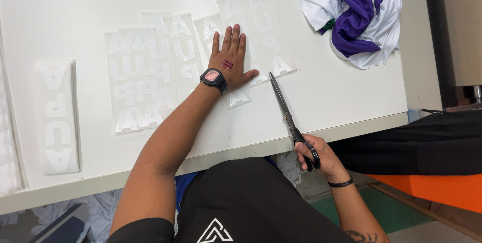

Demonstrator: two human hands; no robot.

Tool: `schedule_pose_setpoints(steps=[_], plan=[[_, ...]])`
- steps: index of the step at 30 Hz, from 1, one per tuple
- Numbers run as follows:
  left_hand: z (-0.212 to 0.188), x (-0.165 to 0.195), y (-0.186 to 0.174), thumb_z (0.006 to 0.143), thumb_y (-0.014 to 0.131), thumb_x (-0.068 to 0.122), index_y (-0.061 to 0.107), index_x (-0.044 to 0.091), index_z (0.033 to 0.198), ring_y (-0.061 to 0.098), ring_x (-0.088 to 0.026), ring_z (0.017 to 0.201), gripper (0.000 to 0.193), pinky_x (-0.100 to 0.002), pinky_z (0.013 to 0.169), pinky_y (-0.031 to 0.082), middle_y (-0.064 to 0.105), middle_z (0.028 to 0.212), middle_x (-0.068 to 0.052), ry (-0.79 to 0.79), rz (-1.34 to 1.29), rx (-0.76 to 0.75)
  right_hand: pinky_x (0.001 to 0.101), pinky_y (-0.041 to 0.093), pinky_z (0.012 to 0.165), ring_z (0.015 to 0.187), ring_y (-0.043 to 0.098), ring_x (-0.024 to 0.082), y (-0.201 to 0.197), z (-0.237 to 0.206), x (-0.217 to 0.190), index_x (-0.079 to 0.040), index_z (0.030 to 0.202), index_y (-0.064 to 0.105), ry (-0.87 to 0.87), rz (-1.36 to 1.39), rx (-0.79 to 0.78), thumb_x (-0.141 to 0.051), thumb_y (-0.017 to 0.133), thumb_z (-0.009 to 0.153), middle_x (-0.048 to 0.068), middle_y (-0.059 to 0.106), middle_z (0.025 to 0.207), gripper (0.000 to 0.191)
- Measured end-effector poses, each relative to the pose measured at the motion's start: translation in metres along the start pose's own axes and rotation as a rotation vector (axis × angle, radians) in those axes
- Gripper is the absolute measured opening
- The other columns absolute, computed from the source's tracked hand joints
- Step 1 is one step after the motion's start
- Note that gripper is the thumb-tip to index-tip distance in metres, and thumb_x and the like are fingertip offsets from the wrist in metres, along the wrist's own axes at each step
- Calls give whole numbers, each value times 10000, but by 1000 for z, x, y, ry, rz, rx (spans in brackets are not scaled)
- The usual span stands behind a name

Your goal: The person uses shears to cut a sheet of white letter stickers into vertical strips on a white table. They repeatedly trim the edges, separate the strips, and fold them. The cut pieces are stacked on the table.

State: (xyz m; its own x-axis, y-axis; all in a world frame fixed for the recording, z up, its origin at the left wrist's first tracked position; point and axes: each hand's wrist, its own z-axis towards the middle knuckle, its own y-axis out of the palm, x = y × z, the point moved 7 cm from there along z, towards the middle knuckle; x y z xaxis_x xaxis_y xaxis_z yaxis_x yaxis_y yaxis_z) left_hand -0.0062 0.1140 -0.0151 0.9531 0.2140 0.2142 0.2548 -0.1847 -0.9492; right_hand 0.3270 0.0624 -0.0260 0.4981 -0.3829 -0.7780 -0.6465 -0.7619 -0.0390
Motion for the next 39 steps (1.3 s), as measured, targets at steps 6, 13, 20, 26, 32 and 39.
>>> schedule_pose_setpoints(steps=[6, 13, 20, 26, 32, 39], plan=[[-6, 11, -1, 862, 501, 724, 100, 1, 1591, -96, -361, 1532, 1102, -601, 1190, -73, -33, 1667, -235, -95, -44, 47, 220, 456, 414, 432, 553, 77, 2, -1, 2, -15, 905, 652, 16, -5, 29, -388, 685, 905, -1, 580, 568, 375], [-11, 19, 13, 853, 466, 783, 104, -9, 1587, -90, -354, 1536, 1138, -612, 1195, -79, -22, 1664, -238, -107, -110, 71, 221, 460, 407, 421, 560, 78, 5, -3, 2, -11, 898, 649, 10, 29, 33, -380, 696, 894, 6, 589, 554, 372], [-11, 19, 12, 844, 443, 798, 105, 1, 1585, -74, -349, 1533, 1139, -602, 1191, -81, -10, 1662, -233, -111, -73, 48, 215, 459, 401, 416, 561, 79, 6, 7, -8, -37, 825, 606, 19, -30, 64, -398, 701, 901, 7, 591, 557, 381], [-13, 19, 8, 843, 423, 820, 110, -2, 1586, -64, -352, 1537, 1152, -597, 1197, -74, 0, 1666, -233, -107, -50, 55, 213, 431, 386, 411, 550, 79, 9, 22, -23, -51, 809, 614, 30, -43, 84, -417, 701, 890, 6, 589, 553, 384], [-12, 19, 9, 842, 410, 829, 102, -4, 1586, -65, -358, 1532, 1159, -594, 1195, -70, 1, 1660, -236, -107, -33, 50, 207, 418, 374, 407, 538, 77, 12, 44, -40, -44, 801, 610, 2, -27, 73, -433, 692, 903, 5, 588, 562, 410], [-13, 18, 8, 847, 403, 830, 107, -5, 1586, -58, -364, 1534, 1155, -588, 1199, -59, 14, 1662, -242, -102, -23, 67, 203, 420, 376, 399, 534, 78, 13, 70, -59, -31, 827, 632, -29, 10, 60, -453, 695, 898, 11, 586, 561, 433]])
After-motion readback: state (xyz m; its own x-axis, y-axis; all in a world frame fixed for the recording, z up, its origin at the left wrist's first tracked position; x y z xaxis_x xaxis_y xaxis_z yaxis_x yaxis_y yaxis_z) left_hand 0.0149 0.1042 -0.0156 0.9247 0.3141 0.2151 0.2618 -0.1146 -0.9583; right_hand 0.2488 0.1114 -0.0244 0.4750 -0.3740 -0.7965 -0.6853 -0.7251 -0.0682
